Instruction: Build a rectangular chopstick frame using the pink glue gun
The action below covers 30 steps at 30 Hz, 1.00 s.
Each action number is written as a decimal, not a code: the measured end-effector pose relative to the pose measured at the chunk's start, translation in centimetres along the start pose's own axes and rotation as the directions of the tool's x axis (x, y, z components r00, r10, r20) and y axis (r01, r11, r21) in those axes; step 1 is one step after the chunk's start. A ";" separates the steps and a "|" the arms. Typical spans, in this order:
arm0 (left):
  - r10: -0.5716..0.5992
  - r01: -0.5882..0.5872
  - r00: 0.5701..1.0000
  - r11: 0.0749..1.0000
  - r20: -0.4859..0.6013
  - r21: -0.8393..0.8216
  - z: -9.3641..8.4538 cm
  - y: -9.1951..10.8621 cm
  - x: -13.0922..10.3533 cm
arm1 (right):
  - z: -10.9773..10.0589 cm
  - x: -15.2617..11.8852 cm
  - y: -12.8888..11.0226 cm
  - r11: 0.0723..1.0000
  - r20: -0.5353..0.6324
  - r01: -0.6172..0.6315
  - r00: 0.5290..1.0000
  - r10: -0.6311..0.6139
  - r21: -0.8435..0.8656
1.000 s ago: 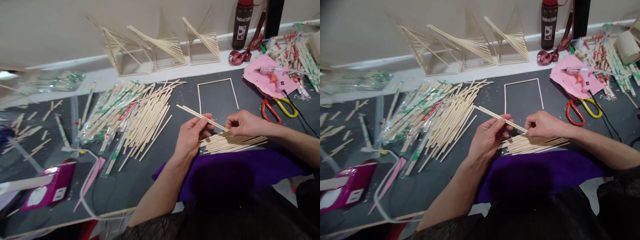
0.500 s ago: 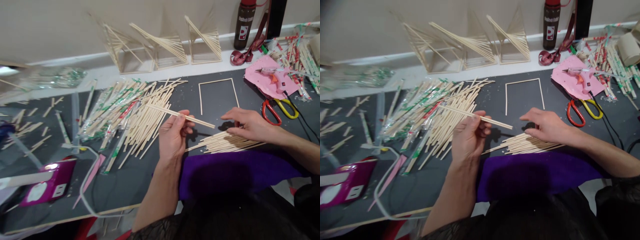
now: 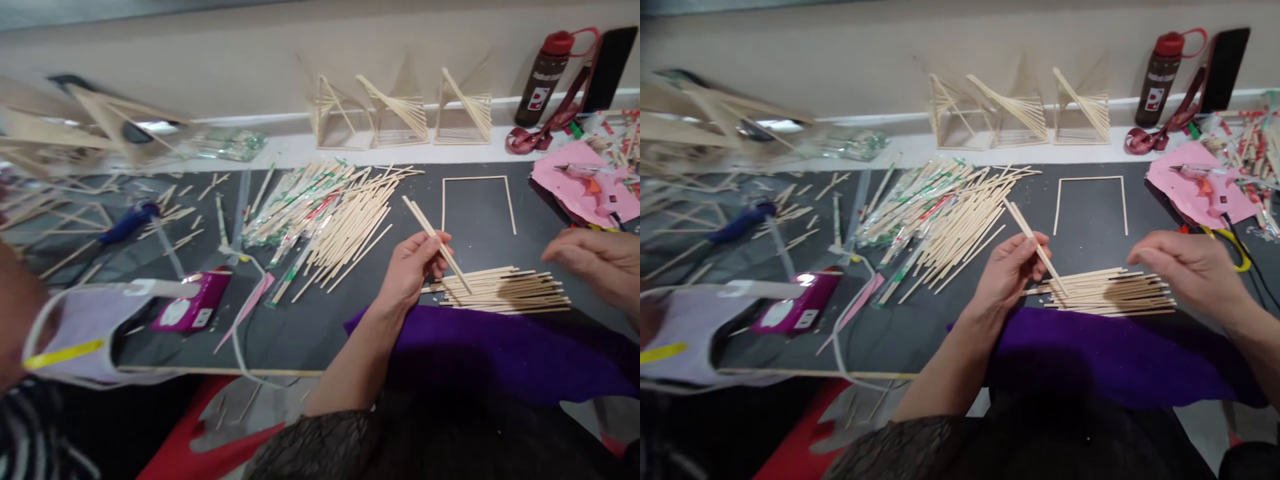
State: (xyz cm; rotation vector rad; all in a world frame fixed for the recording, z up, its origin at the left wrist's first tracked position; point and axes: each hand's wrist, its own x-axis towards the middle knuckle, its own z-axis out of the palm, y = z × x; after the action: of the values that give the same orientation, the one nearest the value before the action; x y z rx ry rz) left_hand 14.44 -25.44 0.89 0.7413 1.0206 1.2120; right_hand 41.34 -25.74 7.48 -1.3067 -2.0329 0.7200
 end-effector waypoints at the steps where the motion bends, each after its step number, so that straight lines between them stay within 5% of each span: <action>1: -0.004 0.004 1.000 1.000 0.031 0.011 0.1 -0.2 -0.1 | -0.6 -0.3 0.0 0.999 -0.112 -0.043 0.993 0.042 -0.007; 3: -0.001 0.000 0.998 1.000 0.070 0.024 0.3 -0.5 -0.3 | -1.3 -0.8 -0.1 0.995 -0.283 -0.100 0.954 0.100 0.015; 6: -0.007 0.003 0.997 0.998 0.071 0.065 0.5 -0.8 -0.4 | -1.3 -1.3 -0.8 0.996 -0.340 -0.067 0.937 0.082 0.055; 10: -0.019 0.010 0.997 0.992 0.074 0.122 0.8 -1.0 -0.5 | 0.9 -1.2 -1.8 0.993 -0.080 0.110 0.990 -0.113 -0.040; 13: -0.006 -0.004 0.996 0.993 0.086 0.120 0.9 -1.3 -0.5 | 3.5 -0.7 -2.4 0.971 0.152 0.237 0.962 -0.228 -0.042; 21: 0.067 -0.069 0.997 0.992 0.024 0.107 0.9 -1.5 -0.2 | 7.9 0.8 -3.6 0.942 0.223 0.335 0.918 -0.327 0.000; 23: 0.060 -0.061 0.998 0.989 0.009 0.133 0.9 -1.4 -0.3 | 8.9 0.8 -3.5 0.885 0.182 0.462 0.876 -0.446 -0.055; 26: 0.067 -0.054 0.995 0.984 -0.072 0.172 0.9 -1.0 -0.3 | 10.8 0.2 -3.2 0.707 0.158 0.672 0.740 -0.654 -0.221; 30: 0.179 -0.149 0.972 0.971 -0.152 0.189 0.6 -0.5 0.2 | 13.0 -0.6 -2.8 0.526 0.346 0.812 0.583 -0.735 -0.252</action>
State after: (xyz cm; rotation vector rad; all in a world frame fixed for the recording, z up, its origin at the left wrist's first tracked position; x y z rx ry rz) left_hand 15.20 -25.29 0.61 0.8870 1.2371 1.3570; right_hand 30.25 -28.87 0.71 -0.3299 -2.6912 -0.0045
